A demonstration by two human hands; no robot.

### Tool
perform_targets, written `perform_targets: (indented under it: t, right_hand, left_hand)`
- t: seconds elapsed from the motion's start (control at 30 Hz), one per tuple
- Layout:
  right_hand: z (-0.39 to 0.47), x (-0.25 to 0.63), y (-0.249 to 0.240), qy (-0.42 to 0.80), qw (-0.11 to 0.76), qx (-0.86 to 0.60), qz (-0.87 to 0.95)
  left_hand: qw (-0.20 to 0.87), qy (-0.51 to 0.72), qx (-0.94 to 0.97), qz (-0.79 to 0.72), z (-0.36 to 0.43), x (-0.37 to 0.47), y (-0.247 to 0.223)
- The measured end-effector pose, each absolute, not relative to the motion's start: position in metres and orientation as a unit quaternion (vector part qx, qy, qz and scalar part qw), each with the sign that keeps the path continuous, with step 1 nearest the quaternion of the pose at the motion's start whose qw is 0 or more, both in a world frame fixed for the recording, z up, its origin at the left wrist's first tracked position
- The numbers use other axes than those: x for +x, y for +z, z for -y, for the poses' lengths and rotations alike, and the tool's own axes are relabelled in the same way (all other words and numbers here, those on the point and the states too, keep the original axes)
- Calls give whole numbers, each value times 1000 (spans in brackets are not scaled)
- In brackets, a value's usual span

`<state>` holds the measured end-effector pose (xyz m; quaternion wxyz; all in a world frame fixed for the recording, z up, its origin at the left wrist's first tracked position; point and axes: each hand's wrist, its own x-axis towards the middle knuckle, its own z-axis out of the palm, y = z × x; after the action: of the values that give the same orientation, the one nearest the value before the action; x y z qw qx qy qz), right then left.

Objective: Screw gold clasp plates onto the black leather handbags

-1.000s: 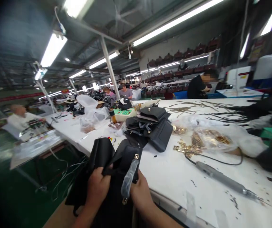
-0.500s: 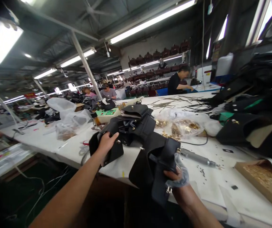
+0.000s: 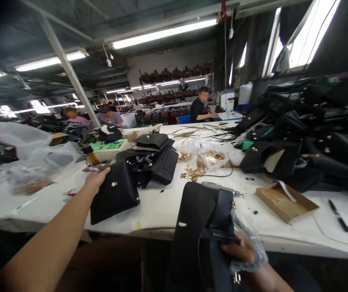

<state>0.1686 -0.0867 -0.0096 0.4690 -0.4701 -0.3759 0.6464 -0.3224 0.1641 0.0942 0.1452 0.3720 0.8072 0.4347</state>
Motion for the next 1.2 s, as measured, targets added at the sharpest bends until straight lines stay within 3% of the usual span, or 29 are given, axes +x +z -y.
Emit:
perform_targets:
  t: [0.13,0.3,0.47,0.63,0.9,1.0,1.2]
  right_hand:
    - [85,161,2,710,484,-400,317]
    - [84,146,2,699,537,-370,292]
    - [78,139,-11,697,537,-378,290]
    - [74,148,-12,678,517,-407,327]
    - [70,184,18,593,422,-428,535]
    - [67,195,20,581,386,-382,606]
    - [74,203,4,617,343,-374,601]
  left_hand:
    - [92,427,389,-811,-152,-321,68]
    - [-27,421,454,-785,-127,-315,52]
    - [-135,403,562,-709,-89,-291,49]
    - [-65,416,747,-514,-19,-187,71]
    - [10,197,963,-186,64,-15,110]
    - [53,167,970,-171,65,8,104]
    - [97,149,934,-311,75,13,88]
